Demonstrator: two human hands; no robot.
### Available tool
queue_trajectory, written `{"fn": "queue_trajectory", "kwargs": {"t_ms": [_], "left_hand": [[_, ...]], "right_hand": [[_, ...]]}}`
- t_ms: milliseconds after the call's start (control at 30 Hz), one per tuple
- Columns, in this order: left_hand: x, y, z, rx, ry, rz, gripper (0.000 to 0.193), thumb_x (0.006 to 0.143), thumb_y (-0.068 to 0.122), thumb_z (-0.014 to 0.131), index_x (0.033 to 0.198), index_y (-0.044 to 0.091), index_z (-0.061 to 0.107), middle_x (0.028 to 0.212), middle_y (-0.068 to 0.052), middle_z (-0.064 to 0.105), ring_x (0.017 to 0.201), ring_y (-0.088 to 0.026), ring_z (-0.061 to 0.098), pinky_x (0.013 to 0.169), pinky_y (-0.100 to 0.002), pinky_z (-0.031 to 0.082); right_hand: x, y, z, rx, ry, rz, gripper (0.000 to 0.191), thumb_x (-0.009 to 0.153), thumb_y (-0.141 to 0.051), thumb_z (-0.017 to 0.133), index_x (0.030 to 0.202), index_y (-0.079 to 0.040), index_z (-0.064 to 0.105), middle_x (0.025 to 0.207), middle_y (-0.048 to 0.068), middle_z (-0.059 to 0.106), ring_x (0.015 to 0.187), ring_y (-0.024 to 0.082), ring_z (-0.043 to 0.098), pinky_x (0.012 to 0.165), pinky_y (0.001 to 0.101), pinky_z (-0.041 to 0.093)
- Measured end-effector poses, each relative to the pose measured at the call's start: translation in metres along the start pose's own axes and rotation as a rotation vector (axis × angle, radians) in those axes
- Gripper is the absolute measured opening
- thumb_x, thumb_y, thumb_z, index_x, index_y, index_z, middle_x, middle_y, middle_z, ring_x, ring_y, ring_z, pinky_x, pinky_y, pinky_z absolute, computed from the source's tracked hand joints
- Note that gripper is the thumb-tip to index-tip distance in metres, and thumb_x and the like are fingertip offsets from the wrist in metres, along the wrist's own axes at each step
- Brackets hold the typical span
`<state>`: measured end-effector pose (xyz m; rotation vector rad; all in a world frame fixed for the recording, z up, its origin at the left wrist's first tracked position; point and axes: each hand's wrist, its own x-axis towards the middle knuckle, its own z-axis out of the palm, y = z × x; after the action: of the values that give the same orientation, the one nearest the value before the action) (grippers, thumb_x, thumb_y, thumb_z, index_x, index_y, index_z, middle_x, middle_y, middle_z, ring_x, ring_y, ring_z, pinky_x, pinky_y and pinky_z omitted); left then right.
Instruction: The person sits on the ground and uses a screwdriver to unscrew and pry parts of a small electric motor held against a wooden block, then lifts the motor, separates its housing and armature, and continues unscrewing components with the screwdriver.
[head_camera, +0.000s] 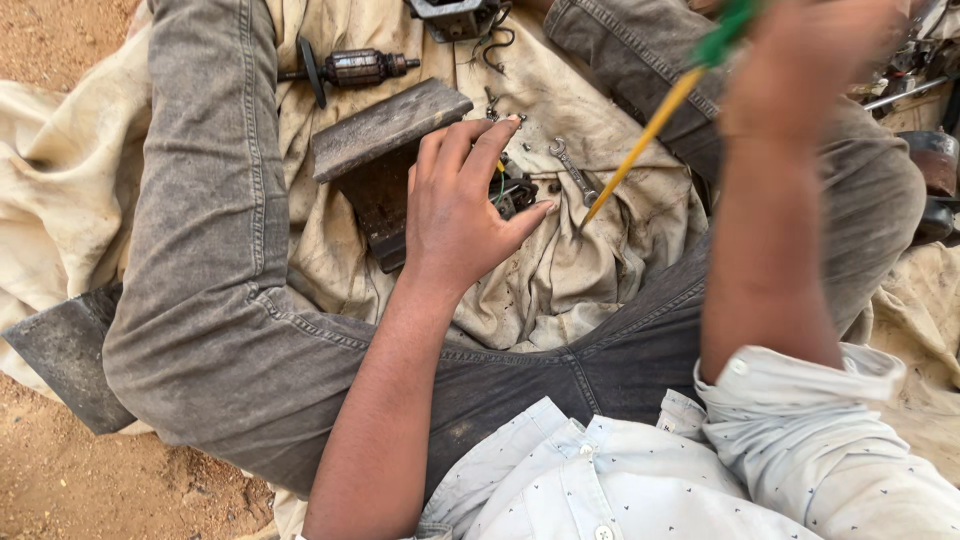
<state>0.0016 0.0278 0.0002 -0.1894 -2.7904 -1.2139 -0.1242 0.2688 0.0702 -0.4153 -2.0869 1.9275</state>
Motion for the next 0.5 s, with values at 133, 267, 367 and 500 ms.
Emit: {"fn": "queue_trajectory", "kwargs": {"t_ms": [133, 267, 367, 500], "left_hand": [[0.000, 0.000, 0.000, 0.011, -0.007, -0.020, 0.091, 0.073, 0.052, 0.095, 0.145, 0.014, 0.055, 0.137, -0.010, 0.054, 0.129, -0.031, 0.050, 0.107, -0.052, 0.046], [-0.001, 0.001, 0.005, 0.040, -0.027, -0.059, 0.103, 0.068, 0.057, 0.096, 0.150, 0.016, 0.048, 0.142, -0.013, 0.048, 0.134, -0.035, 0.045, 0.107, -0.057, 0.043], [-0.002, 0.002, 0.007, 0.031, -0.013, -0.055, 0.104, 0.070, 0.055, 0.096, 0.152, 0.017, 0.044, 0.144, -0.014, 0.047, 0.137, -0.036, 0.043, 0.109, -0.058, 0.041], [-0.003, 0.004, 0.008, 0.009, -0.026, -0.075, 0.108, 0.069, 0.057, 0.097, 0.154, 0.017, 0.043, 0.146, -0.013, 0.047, 0.139, -0.036, 0.043, 0.110, -0.059, 0.041]], "right_hand": [[-0.023, 0.038, 0.034, -0.469, -0.604, -0.558, 0.037, 0.109, -0.004, 0.066, 0.141, 0.009, 0.052, 0.129, 0.028, 0.058, 0.115, 0.038, 0.061, 0.074, 0.0320, 0.068], [-0.049, 0.032, 0.034, -0.709, -0.760, -0.468, 0.014, 0.108, -0.010, 0.072, 0.116, 0.001, 0.070, 0.116, 0.017, 0.070, 0.099, 0.028, 0.074, 0.081, 0.0363, 0.064], [-0.065, 0.018, 0.046, -0.840, -0.971, -0.289, 0.018, 0.096, -0.016, 0.074, 0.105, 0.000, 0.075, 0.096, 0.019, 0.074, 0.088, 0.034, 0.073, 0.078, 0.0444, 0.060], [-0.069, 0.010, 0.063, -1.097, -1.011, -0.200, 0.026, 0.087, -0.026, 0.074, 0.098, -0.002, 0.076, 0.090, 0.022, 0.073, 0.083, 0.042, 0.071, 0.076, 0.0512, 0.058]]}}
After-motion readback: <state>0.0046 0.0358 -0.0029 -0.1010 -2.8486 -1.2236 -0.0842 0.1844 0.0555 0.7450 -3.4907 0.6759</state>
